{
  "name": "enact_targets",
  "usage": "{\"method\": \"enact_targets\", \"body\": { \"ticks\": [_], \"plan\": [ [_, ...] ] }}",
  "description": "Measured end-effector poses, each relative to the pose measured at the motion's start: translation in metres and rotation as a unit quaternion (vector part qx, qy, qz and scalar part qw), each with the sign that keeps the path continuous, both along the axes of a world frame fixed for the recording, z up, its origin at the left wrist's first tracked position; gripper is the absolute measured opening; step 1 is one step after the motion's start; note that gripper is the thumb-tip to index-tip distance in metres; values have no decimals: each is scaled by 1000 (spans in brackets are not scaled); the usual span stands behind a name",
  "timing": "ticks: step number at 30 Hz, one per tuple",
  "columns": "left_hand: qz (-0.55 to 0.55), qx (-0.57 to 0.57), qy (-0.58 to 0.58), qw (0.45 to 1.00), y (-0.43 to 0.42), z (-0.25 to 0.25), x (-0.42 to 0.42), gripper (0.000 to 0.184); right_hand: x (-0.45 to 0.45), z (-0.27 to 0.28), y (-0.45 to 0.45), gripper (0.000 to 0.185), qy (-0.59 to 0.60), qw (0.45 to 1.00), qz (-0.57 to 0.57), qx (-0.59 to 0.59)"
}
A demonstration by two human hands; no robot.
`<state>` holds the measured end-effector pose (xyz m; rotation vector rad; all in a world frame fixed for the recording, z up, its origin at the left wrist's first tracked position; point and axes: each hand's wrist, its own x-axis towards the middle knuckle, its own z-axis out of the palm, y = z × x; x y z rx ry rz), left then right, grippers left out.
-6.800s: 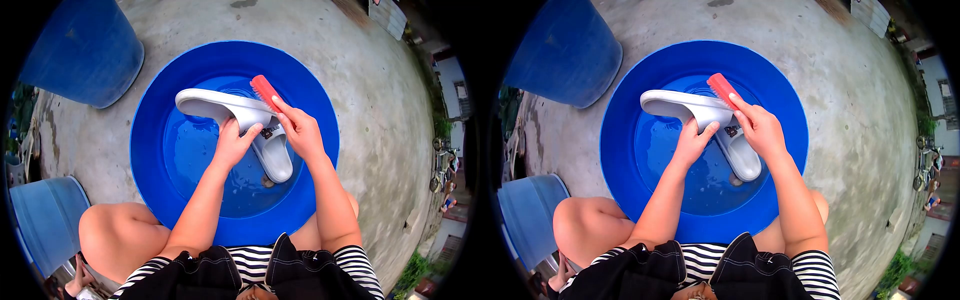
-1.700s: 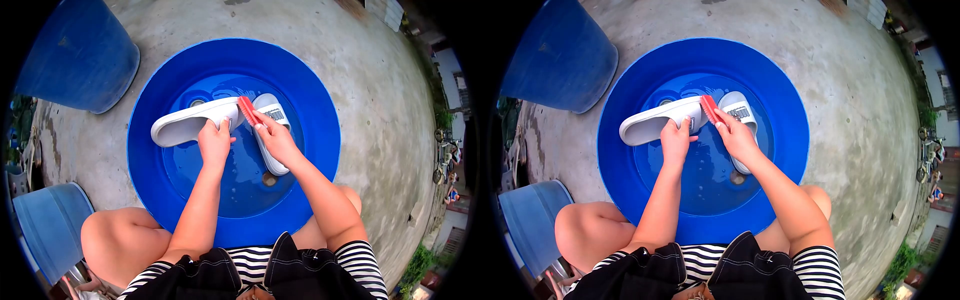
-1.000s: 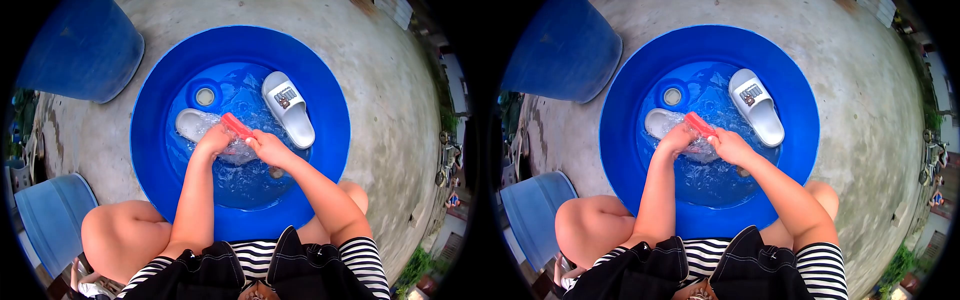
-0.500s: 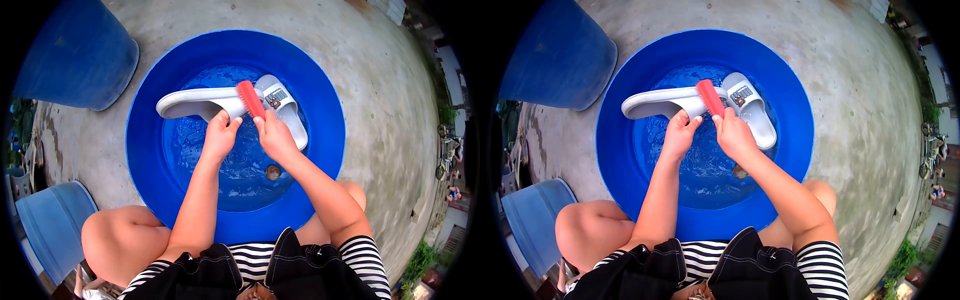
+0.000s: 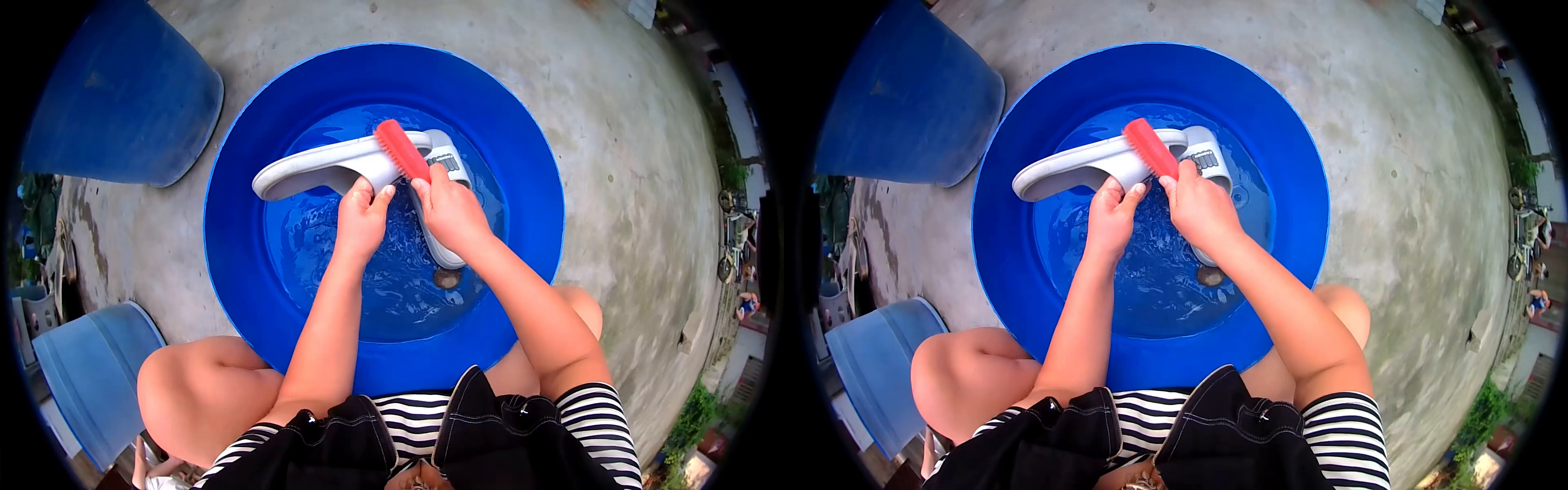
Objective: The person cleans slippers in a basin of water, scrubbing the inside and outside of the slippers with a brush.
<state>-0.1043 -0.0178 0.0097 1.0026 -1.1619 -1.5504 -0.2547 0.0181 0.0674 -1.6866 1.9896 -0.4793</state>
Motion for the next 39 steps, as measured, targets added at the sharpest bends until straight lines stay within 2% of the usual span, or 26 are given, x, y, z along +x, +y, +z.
{"method": "enact_targets", "body": {
  "ticks": [1, 3, 4, 5, 7, 9, 10, 11, 14, 16, 17, 19, 20, 23, 25, 28, 32, 34, 35, 37, 39],
  "plan": [
    [1, -2, 1, 1000, 1, 1, 0, 31, -7, -1, -6, 38, -9, 999, -42, -1],
    [-7, -8, -27, 1000, 2, 4, 0, 31, 1, -2, 2, 36, -22, 999, -30, -5],
    [-18, 10, 8, 1000, 0, 7, 0, 31, 14, 4, 11, 35, -72, 997, 15, -10],
    [-20, 62, -13, 998, 0, 11, 5, 29, 24, 10, 18, 34, -80, 994, 79, -7],
    [-28, 48, 38, 998, -1, 11, 8, 30, 19, 3, 13, 34, -36, 997, 67, -18],
    [-5, 69, 65, 995, 2, 17, 2, 32, -8, -3, -6, 35, 16, 1000, -19, 7],
    [18, 89, 92, 992, 1, 24, 0, 34, -19, -7, -15, 37, -5, 997, -71, 6],
    [18, 88, 93, 992, 0, 31, 0, 34, -31, -10, -14, 37, -32, 996, -77, -40],
    [-16, 128, 218, 967, -5, 50, 2, 46, -22, 3, -6, 35, -102, 989, -66, -88],
    [-31, 144, 238, 960, -4, 48, 3, 46, -10, 1, 3, 35, -72, 994, 22, -79],
    [-48, 160, 256, 952, -3, 46, 1, 46, -11, 1, 4, 35, -73, 994, 21, -78],
    [-60, 184, 253, 948, -2, 40, 4, 47, -9, 3, 2, 35, -11, 1000, -8, 1],
    [-54, 217, 234, 946, -1, 38, 5, 47, -15, -3, -3, 35, 19, 999, -9, -25],
    [-40, 246, 234, 940, -2, 36, 2, 47, -7, 5, 0, 35, 3, 1000, -1, -20],
    [-29, 230, 306, 924, -3, 34, 3, 50, -3, 6, 3, 36, -27, 999, 28, -28],
    [-31, 249, 277, 928, 0, 36, 5, 47, -21, 2, -10, 35, 80, 997, -23, 7],
    [-46, 253, 307, 916, -3, 58, 1, 42, -29, 7, -10, 35, 33, 997, -47, -44],
    [-37, 257, 315, 913, -3, 64, 1, 37, -31, 4, -8, 40, -69, 979, -100, -162],
    [-36, 258, 315, 913, -4, 57, 3, 37, -33, 4, -10, 49, -94, 972, -123, -177],
    [-25, 335, 282, 898, -8, 49, 11, 33, -40, -6, -18, 55, -119, 960, -185, -176],
    [-29, 345, 288, 893, -8, 47, 14, 32, -49, -12, -23, 52, -150, 954, -187, -178]
  ]
}}
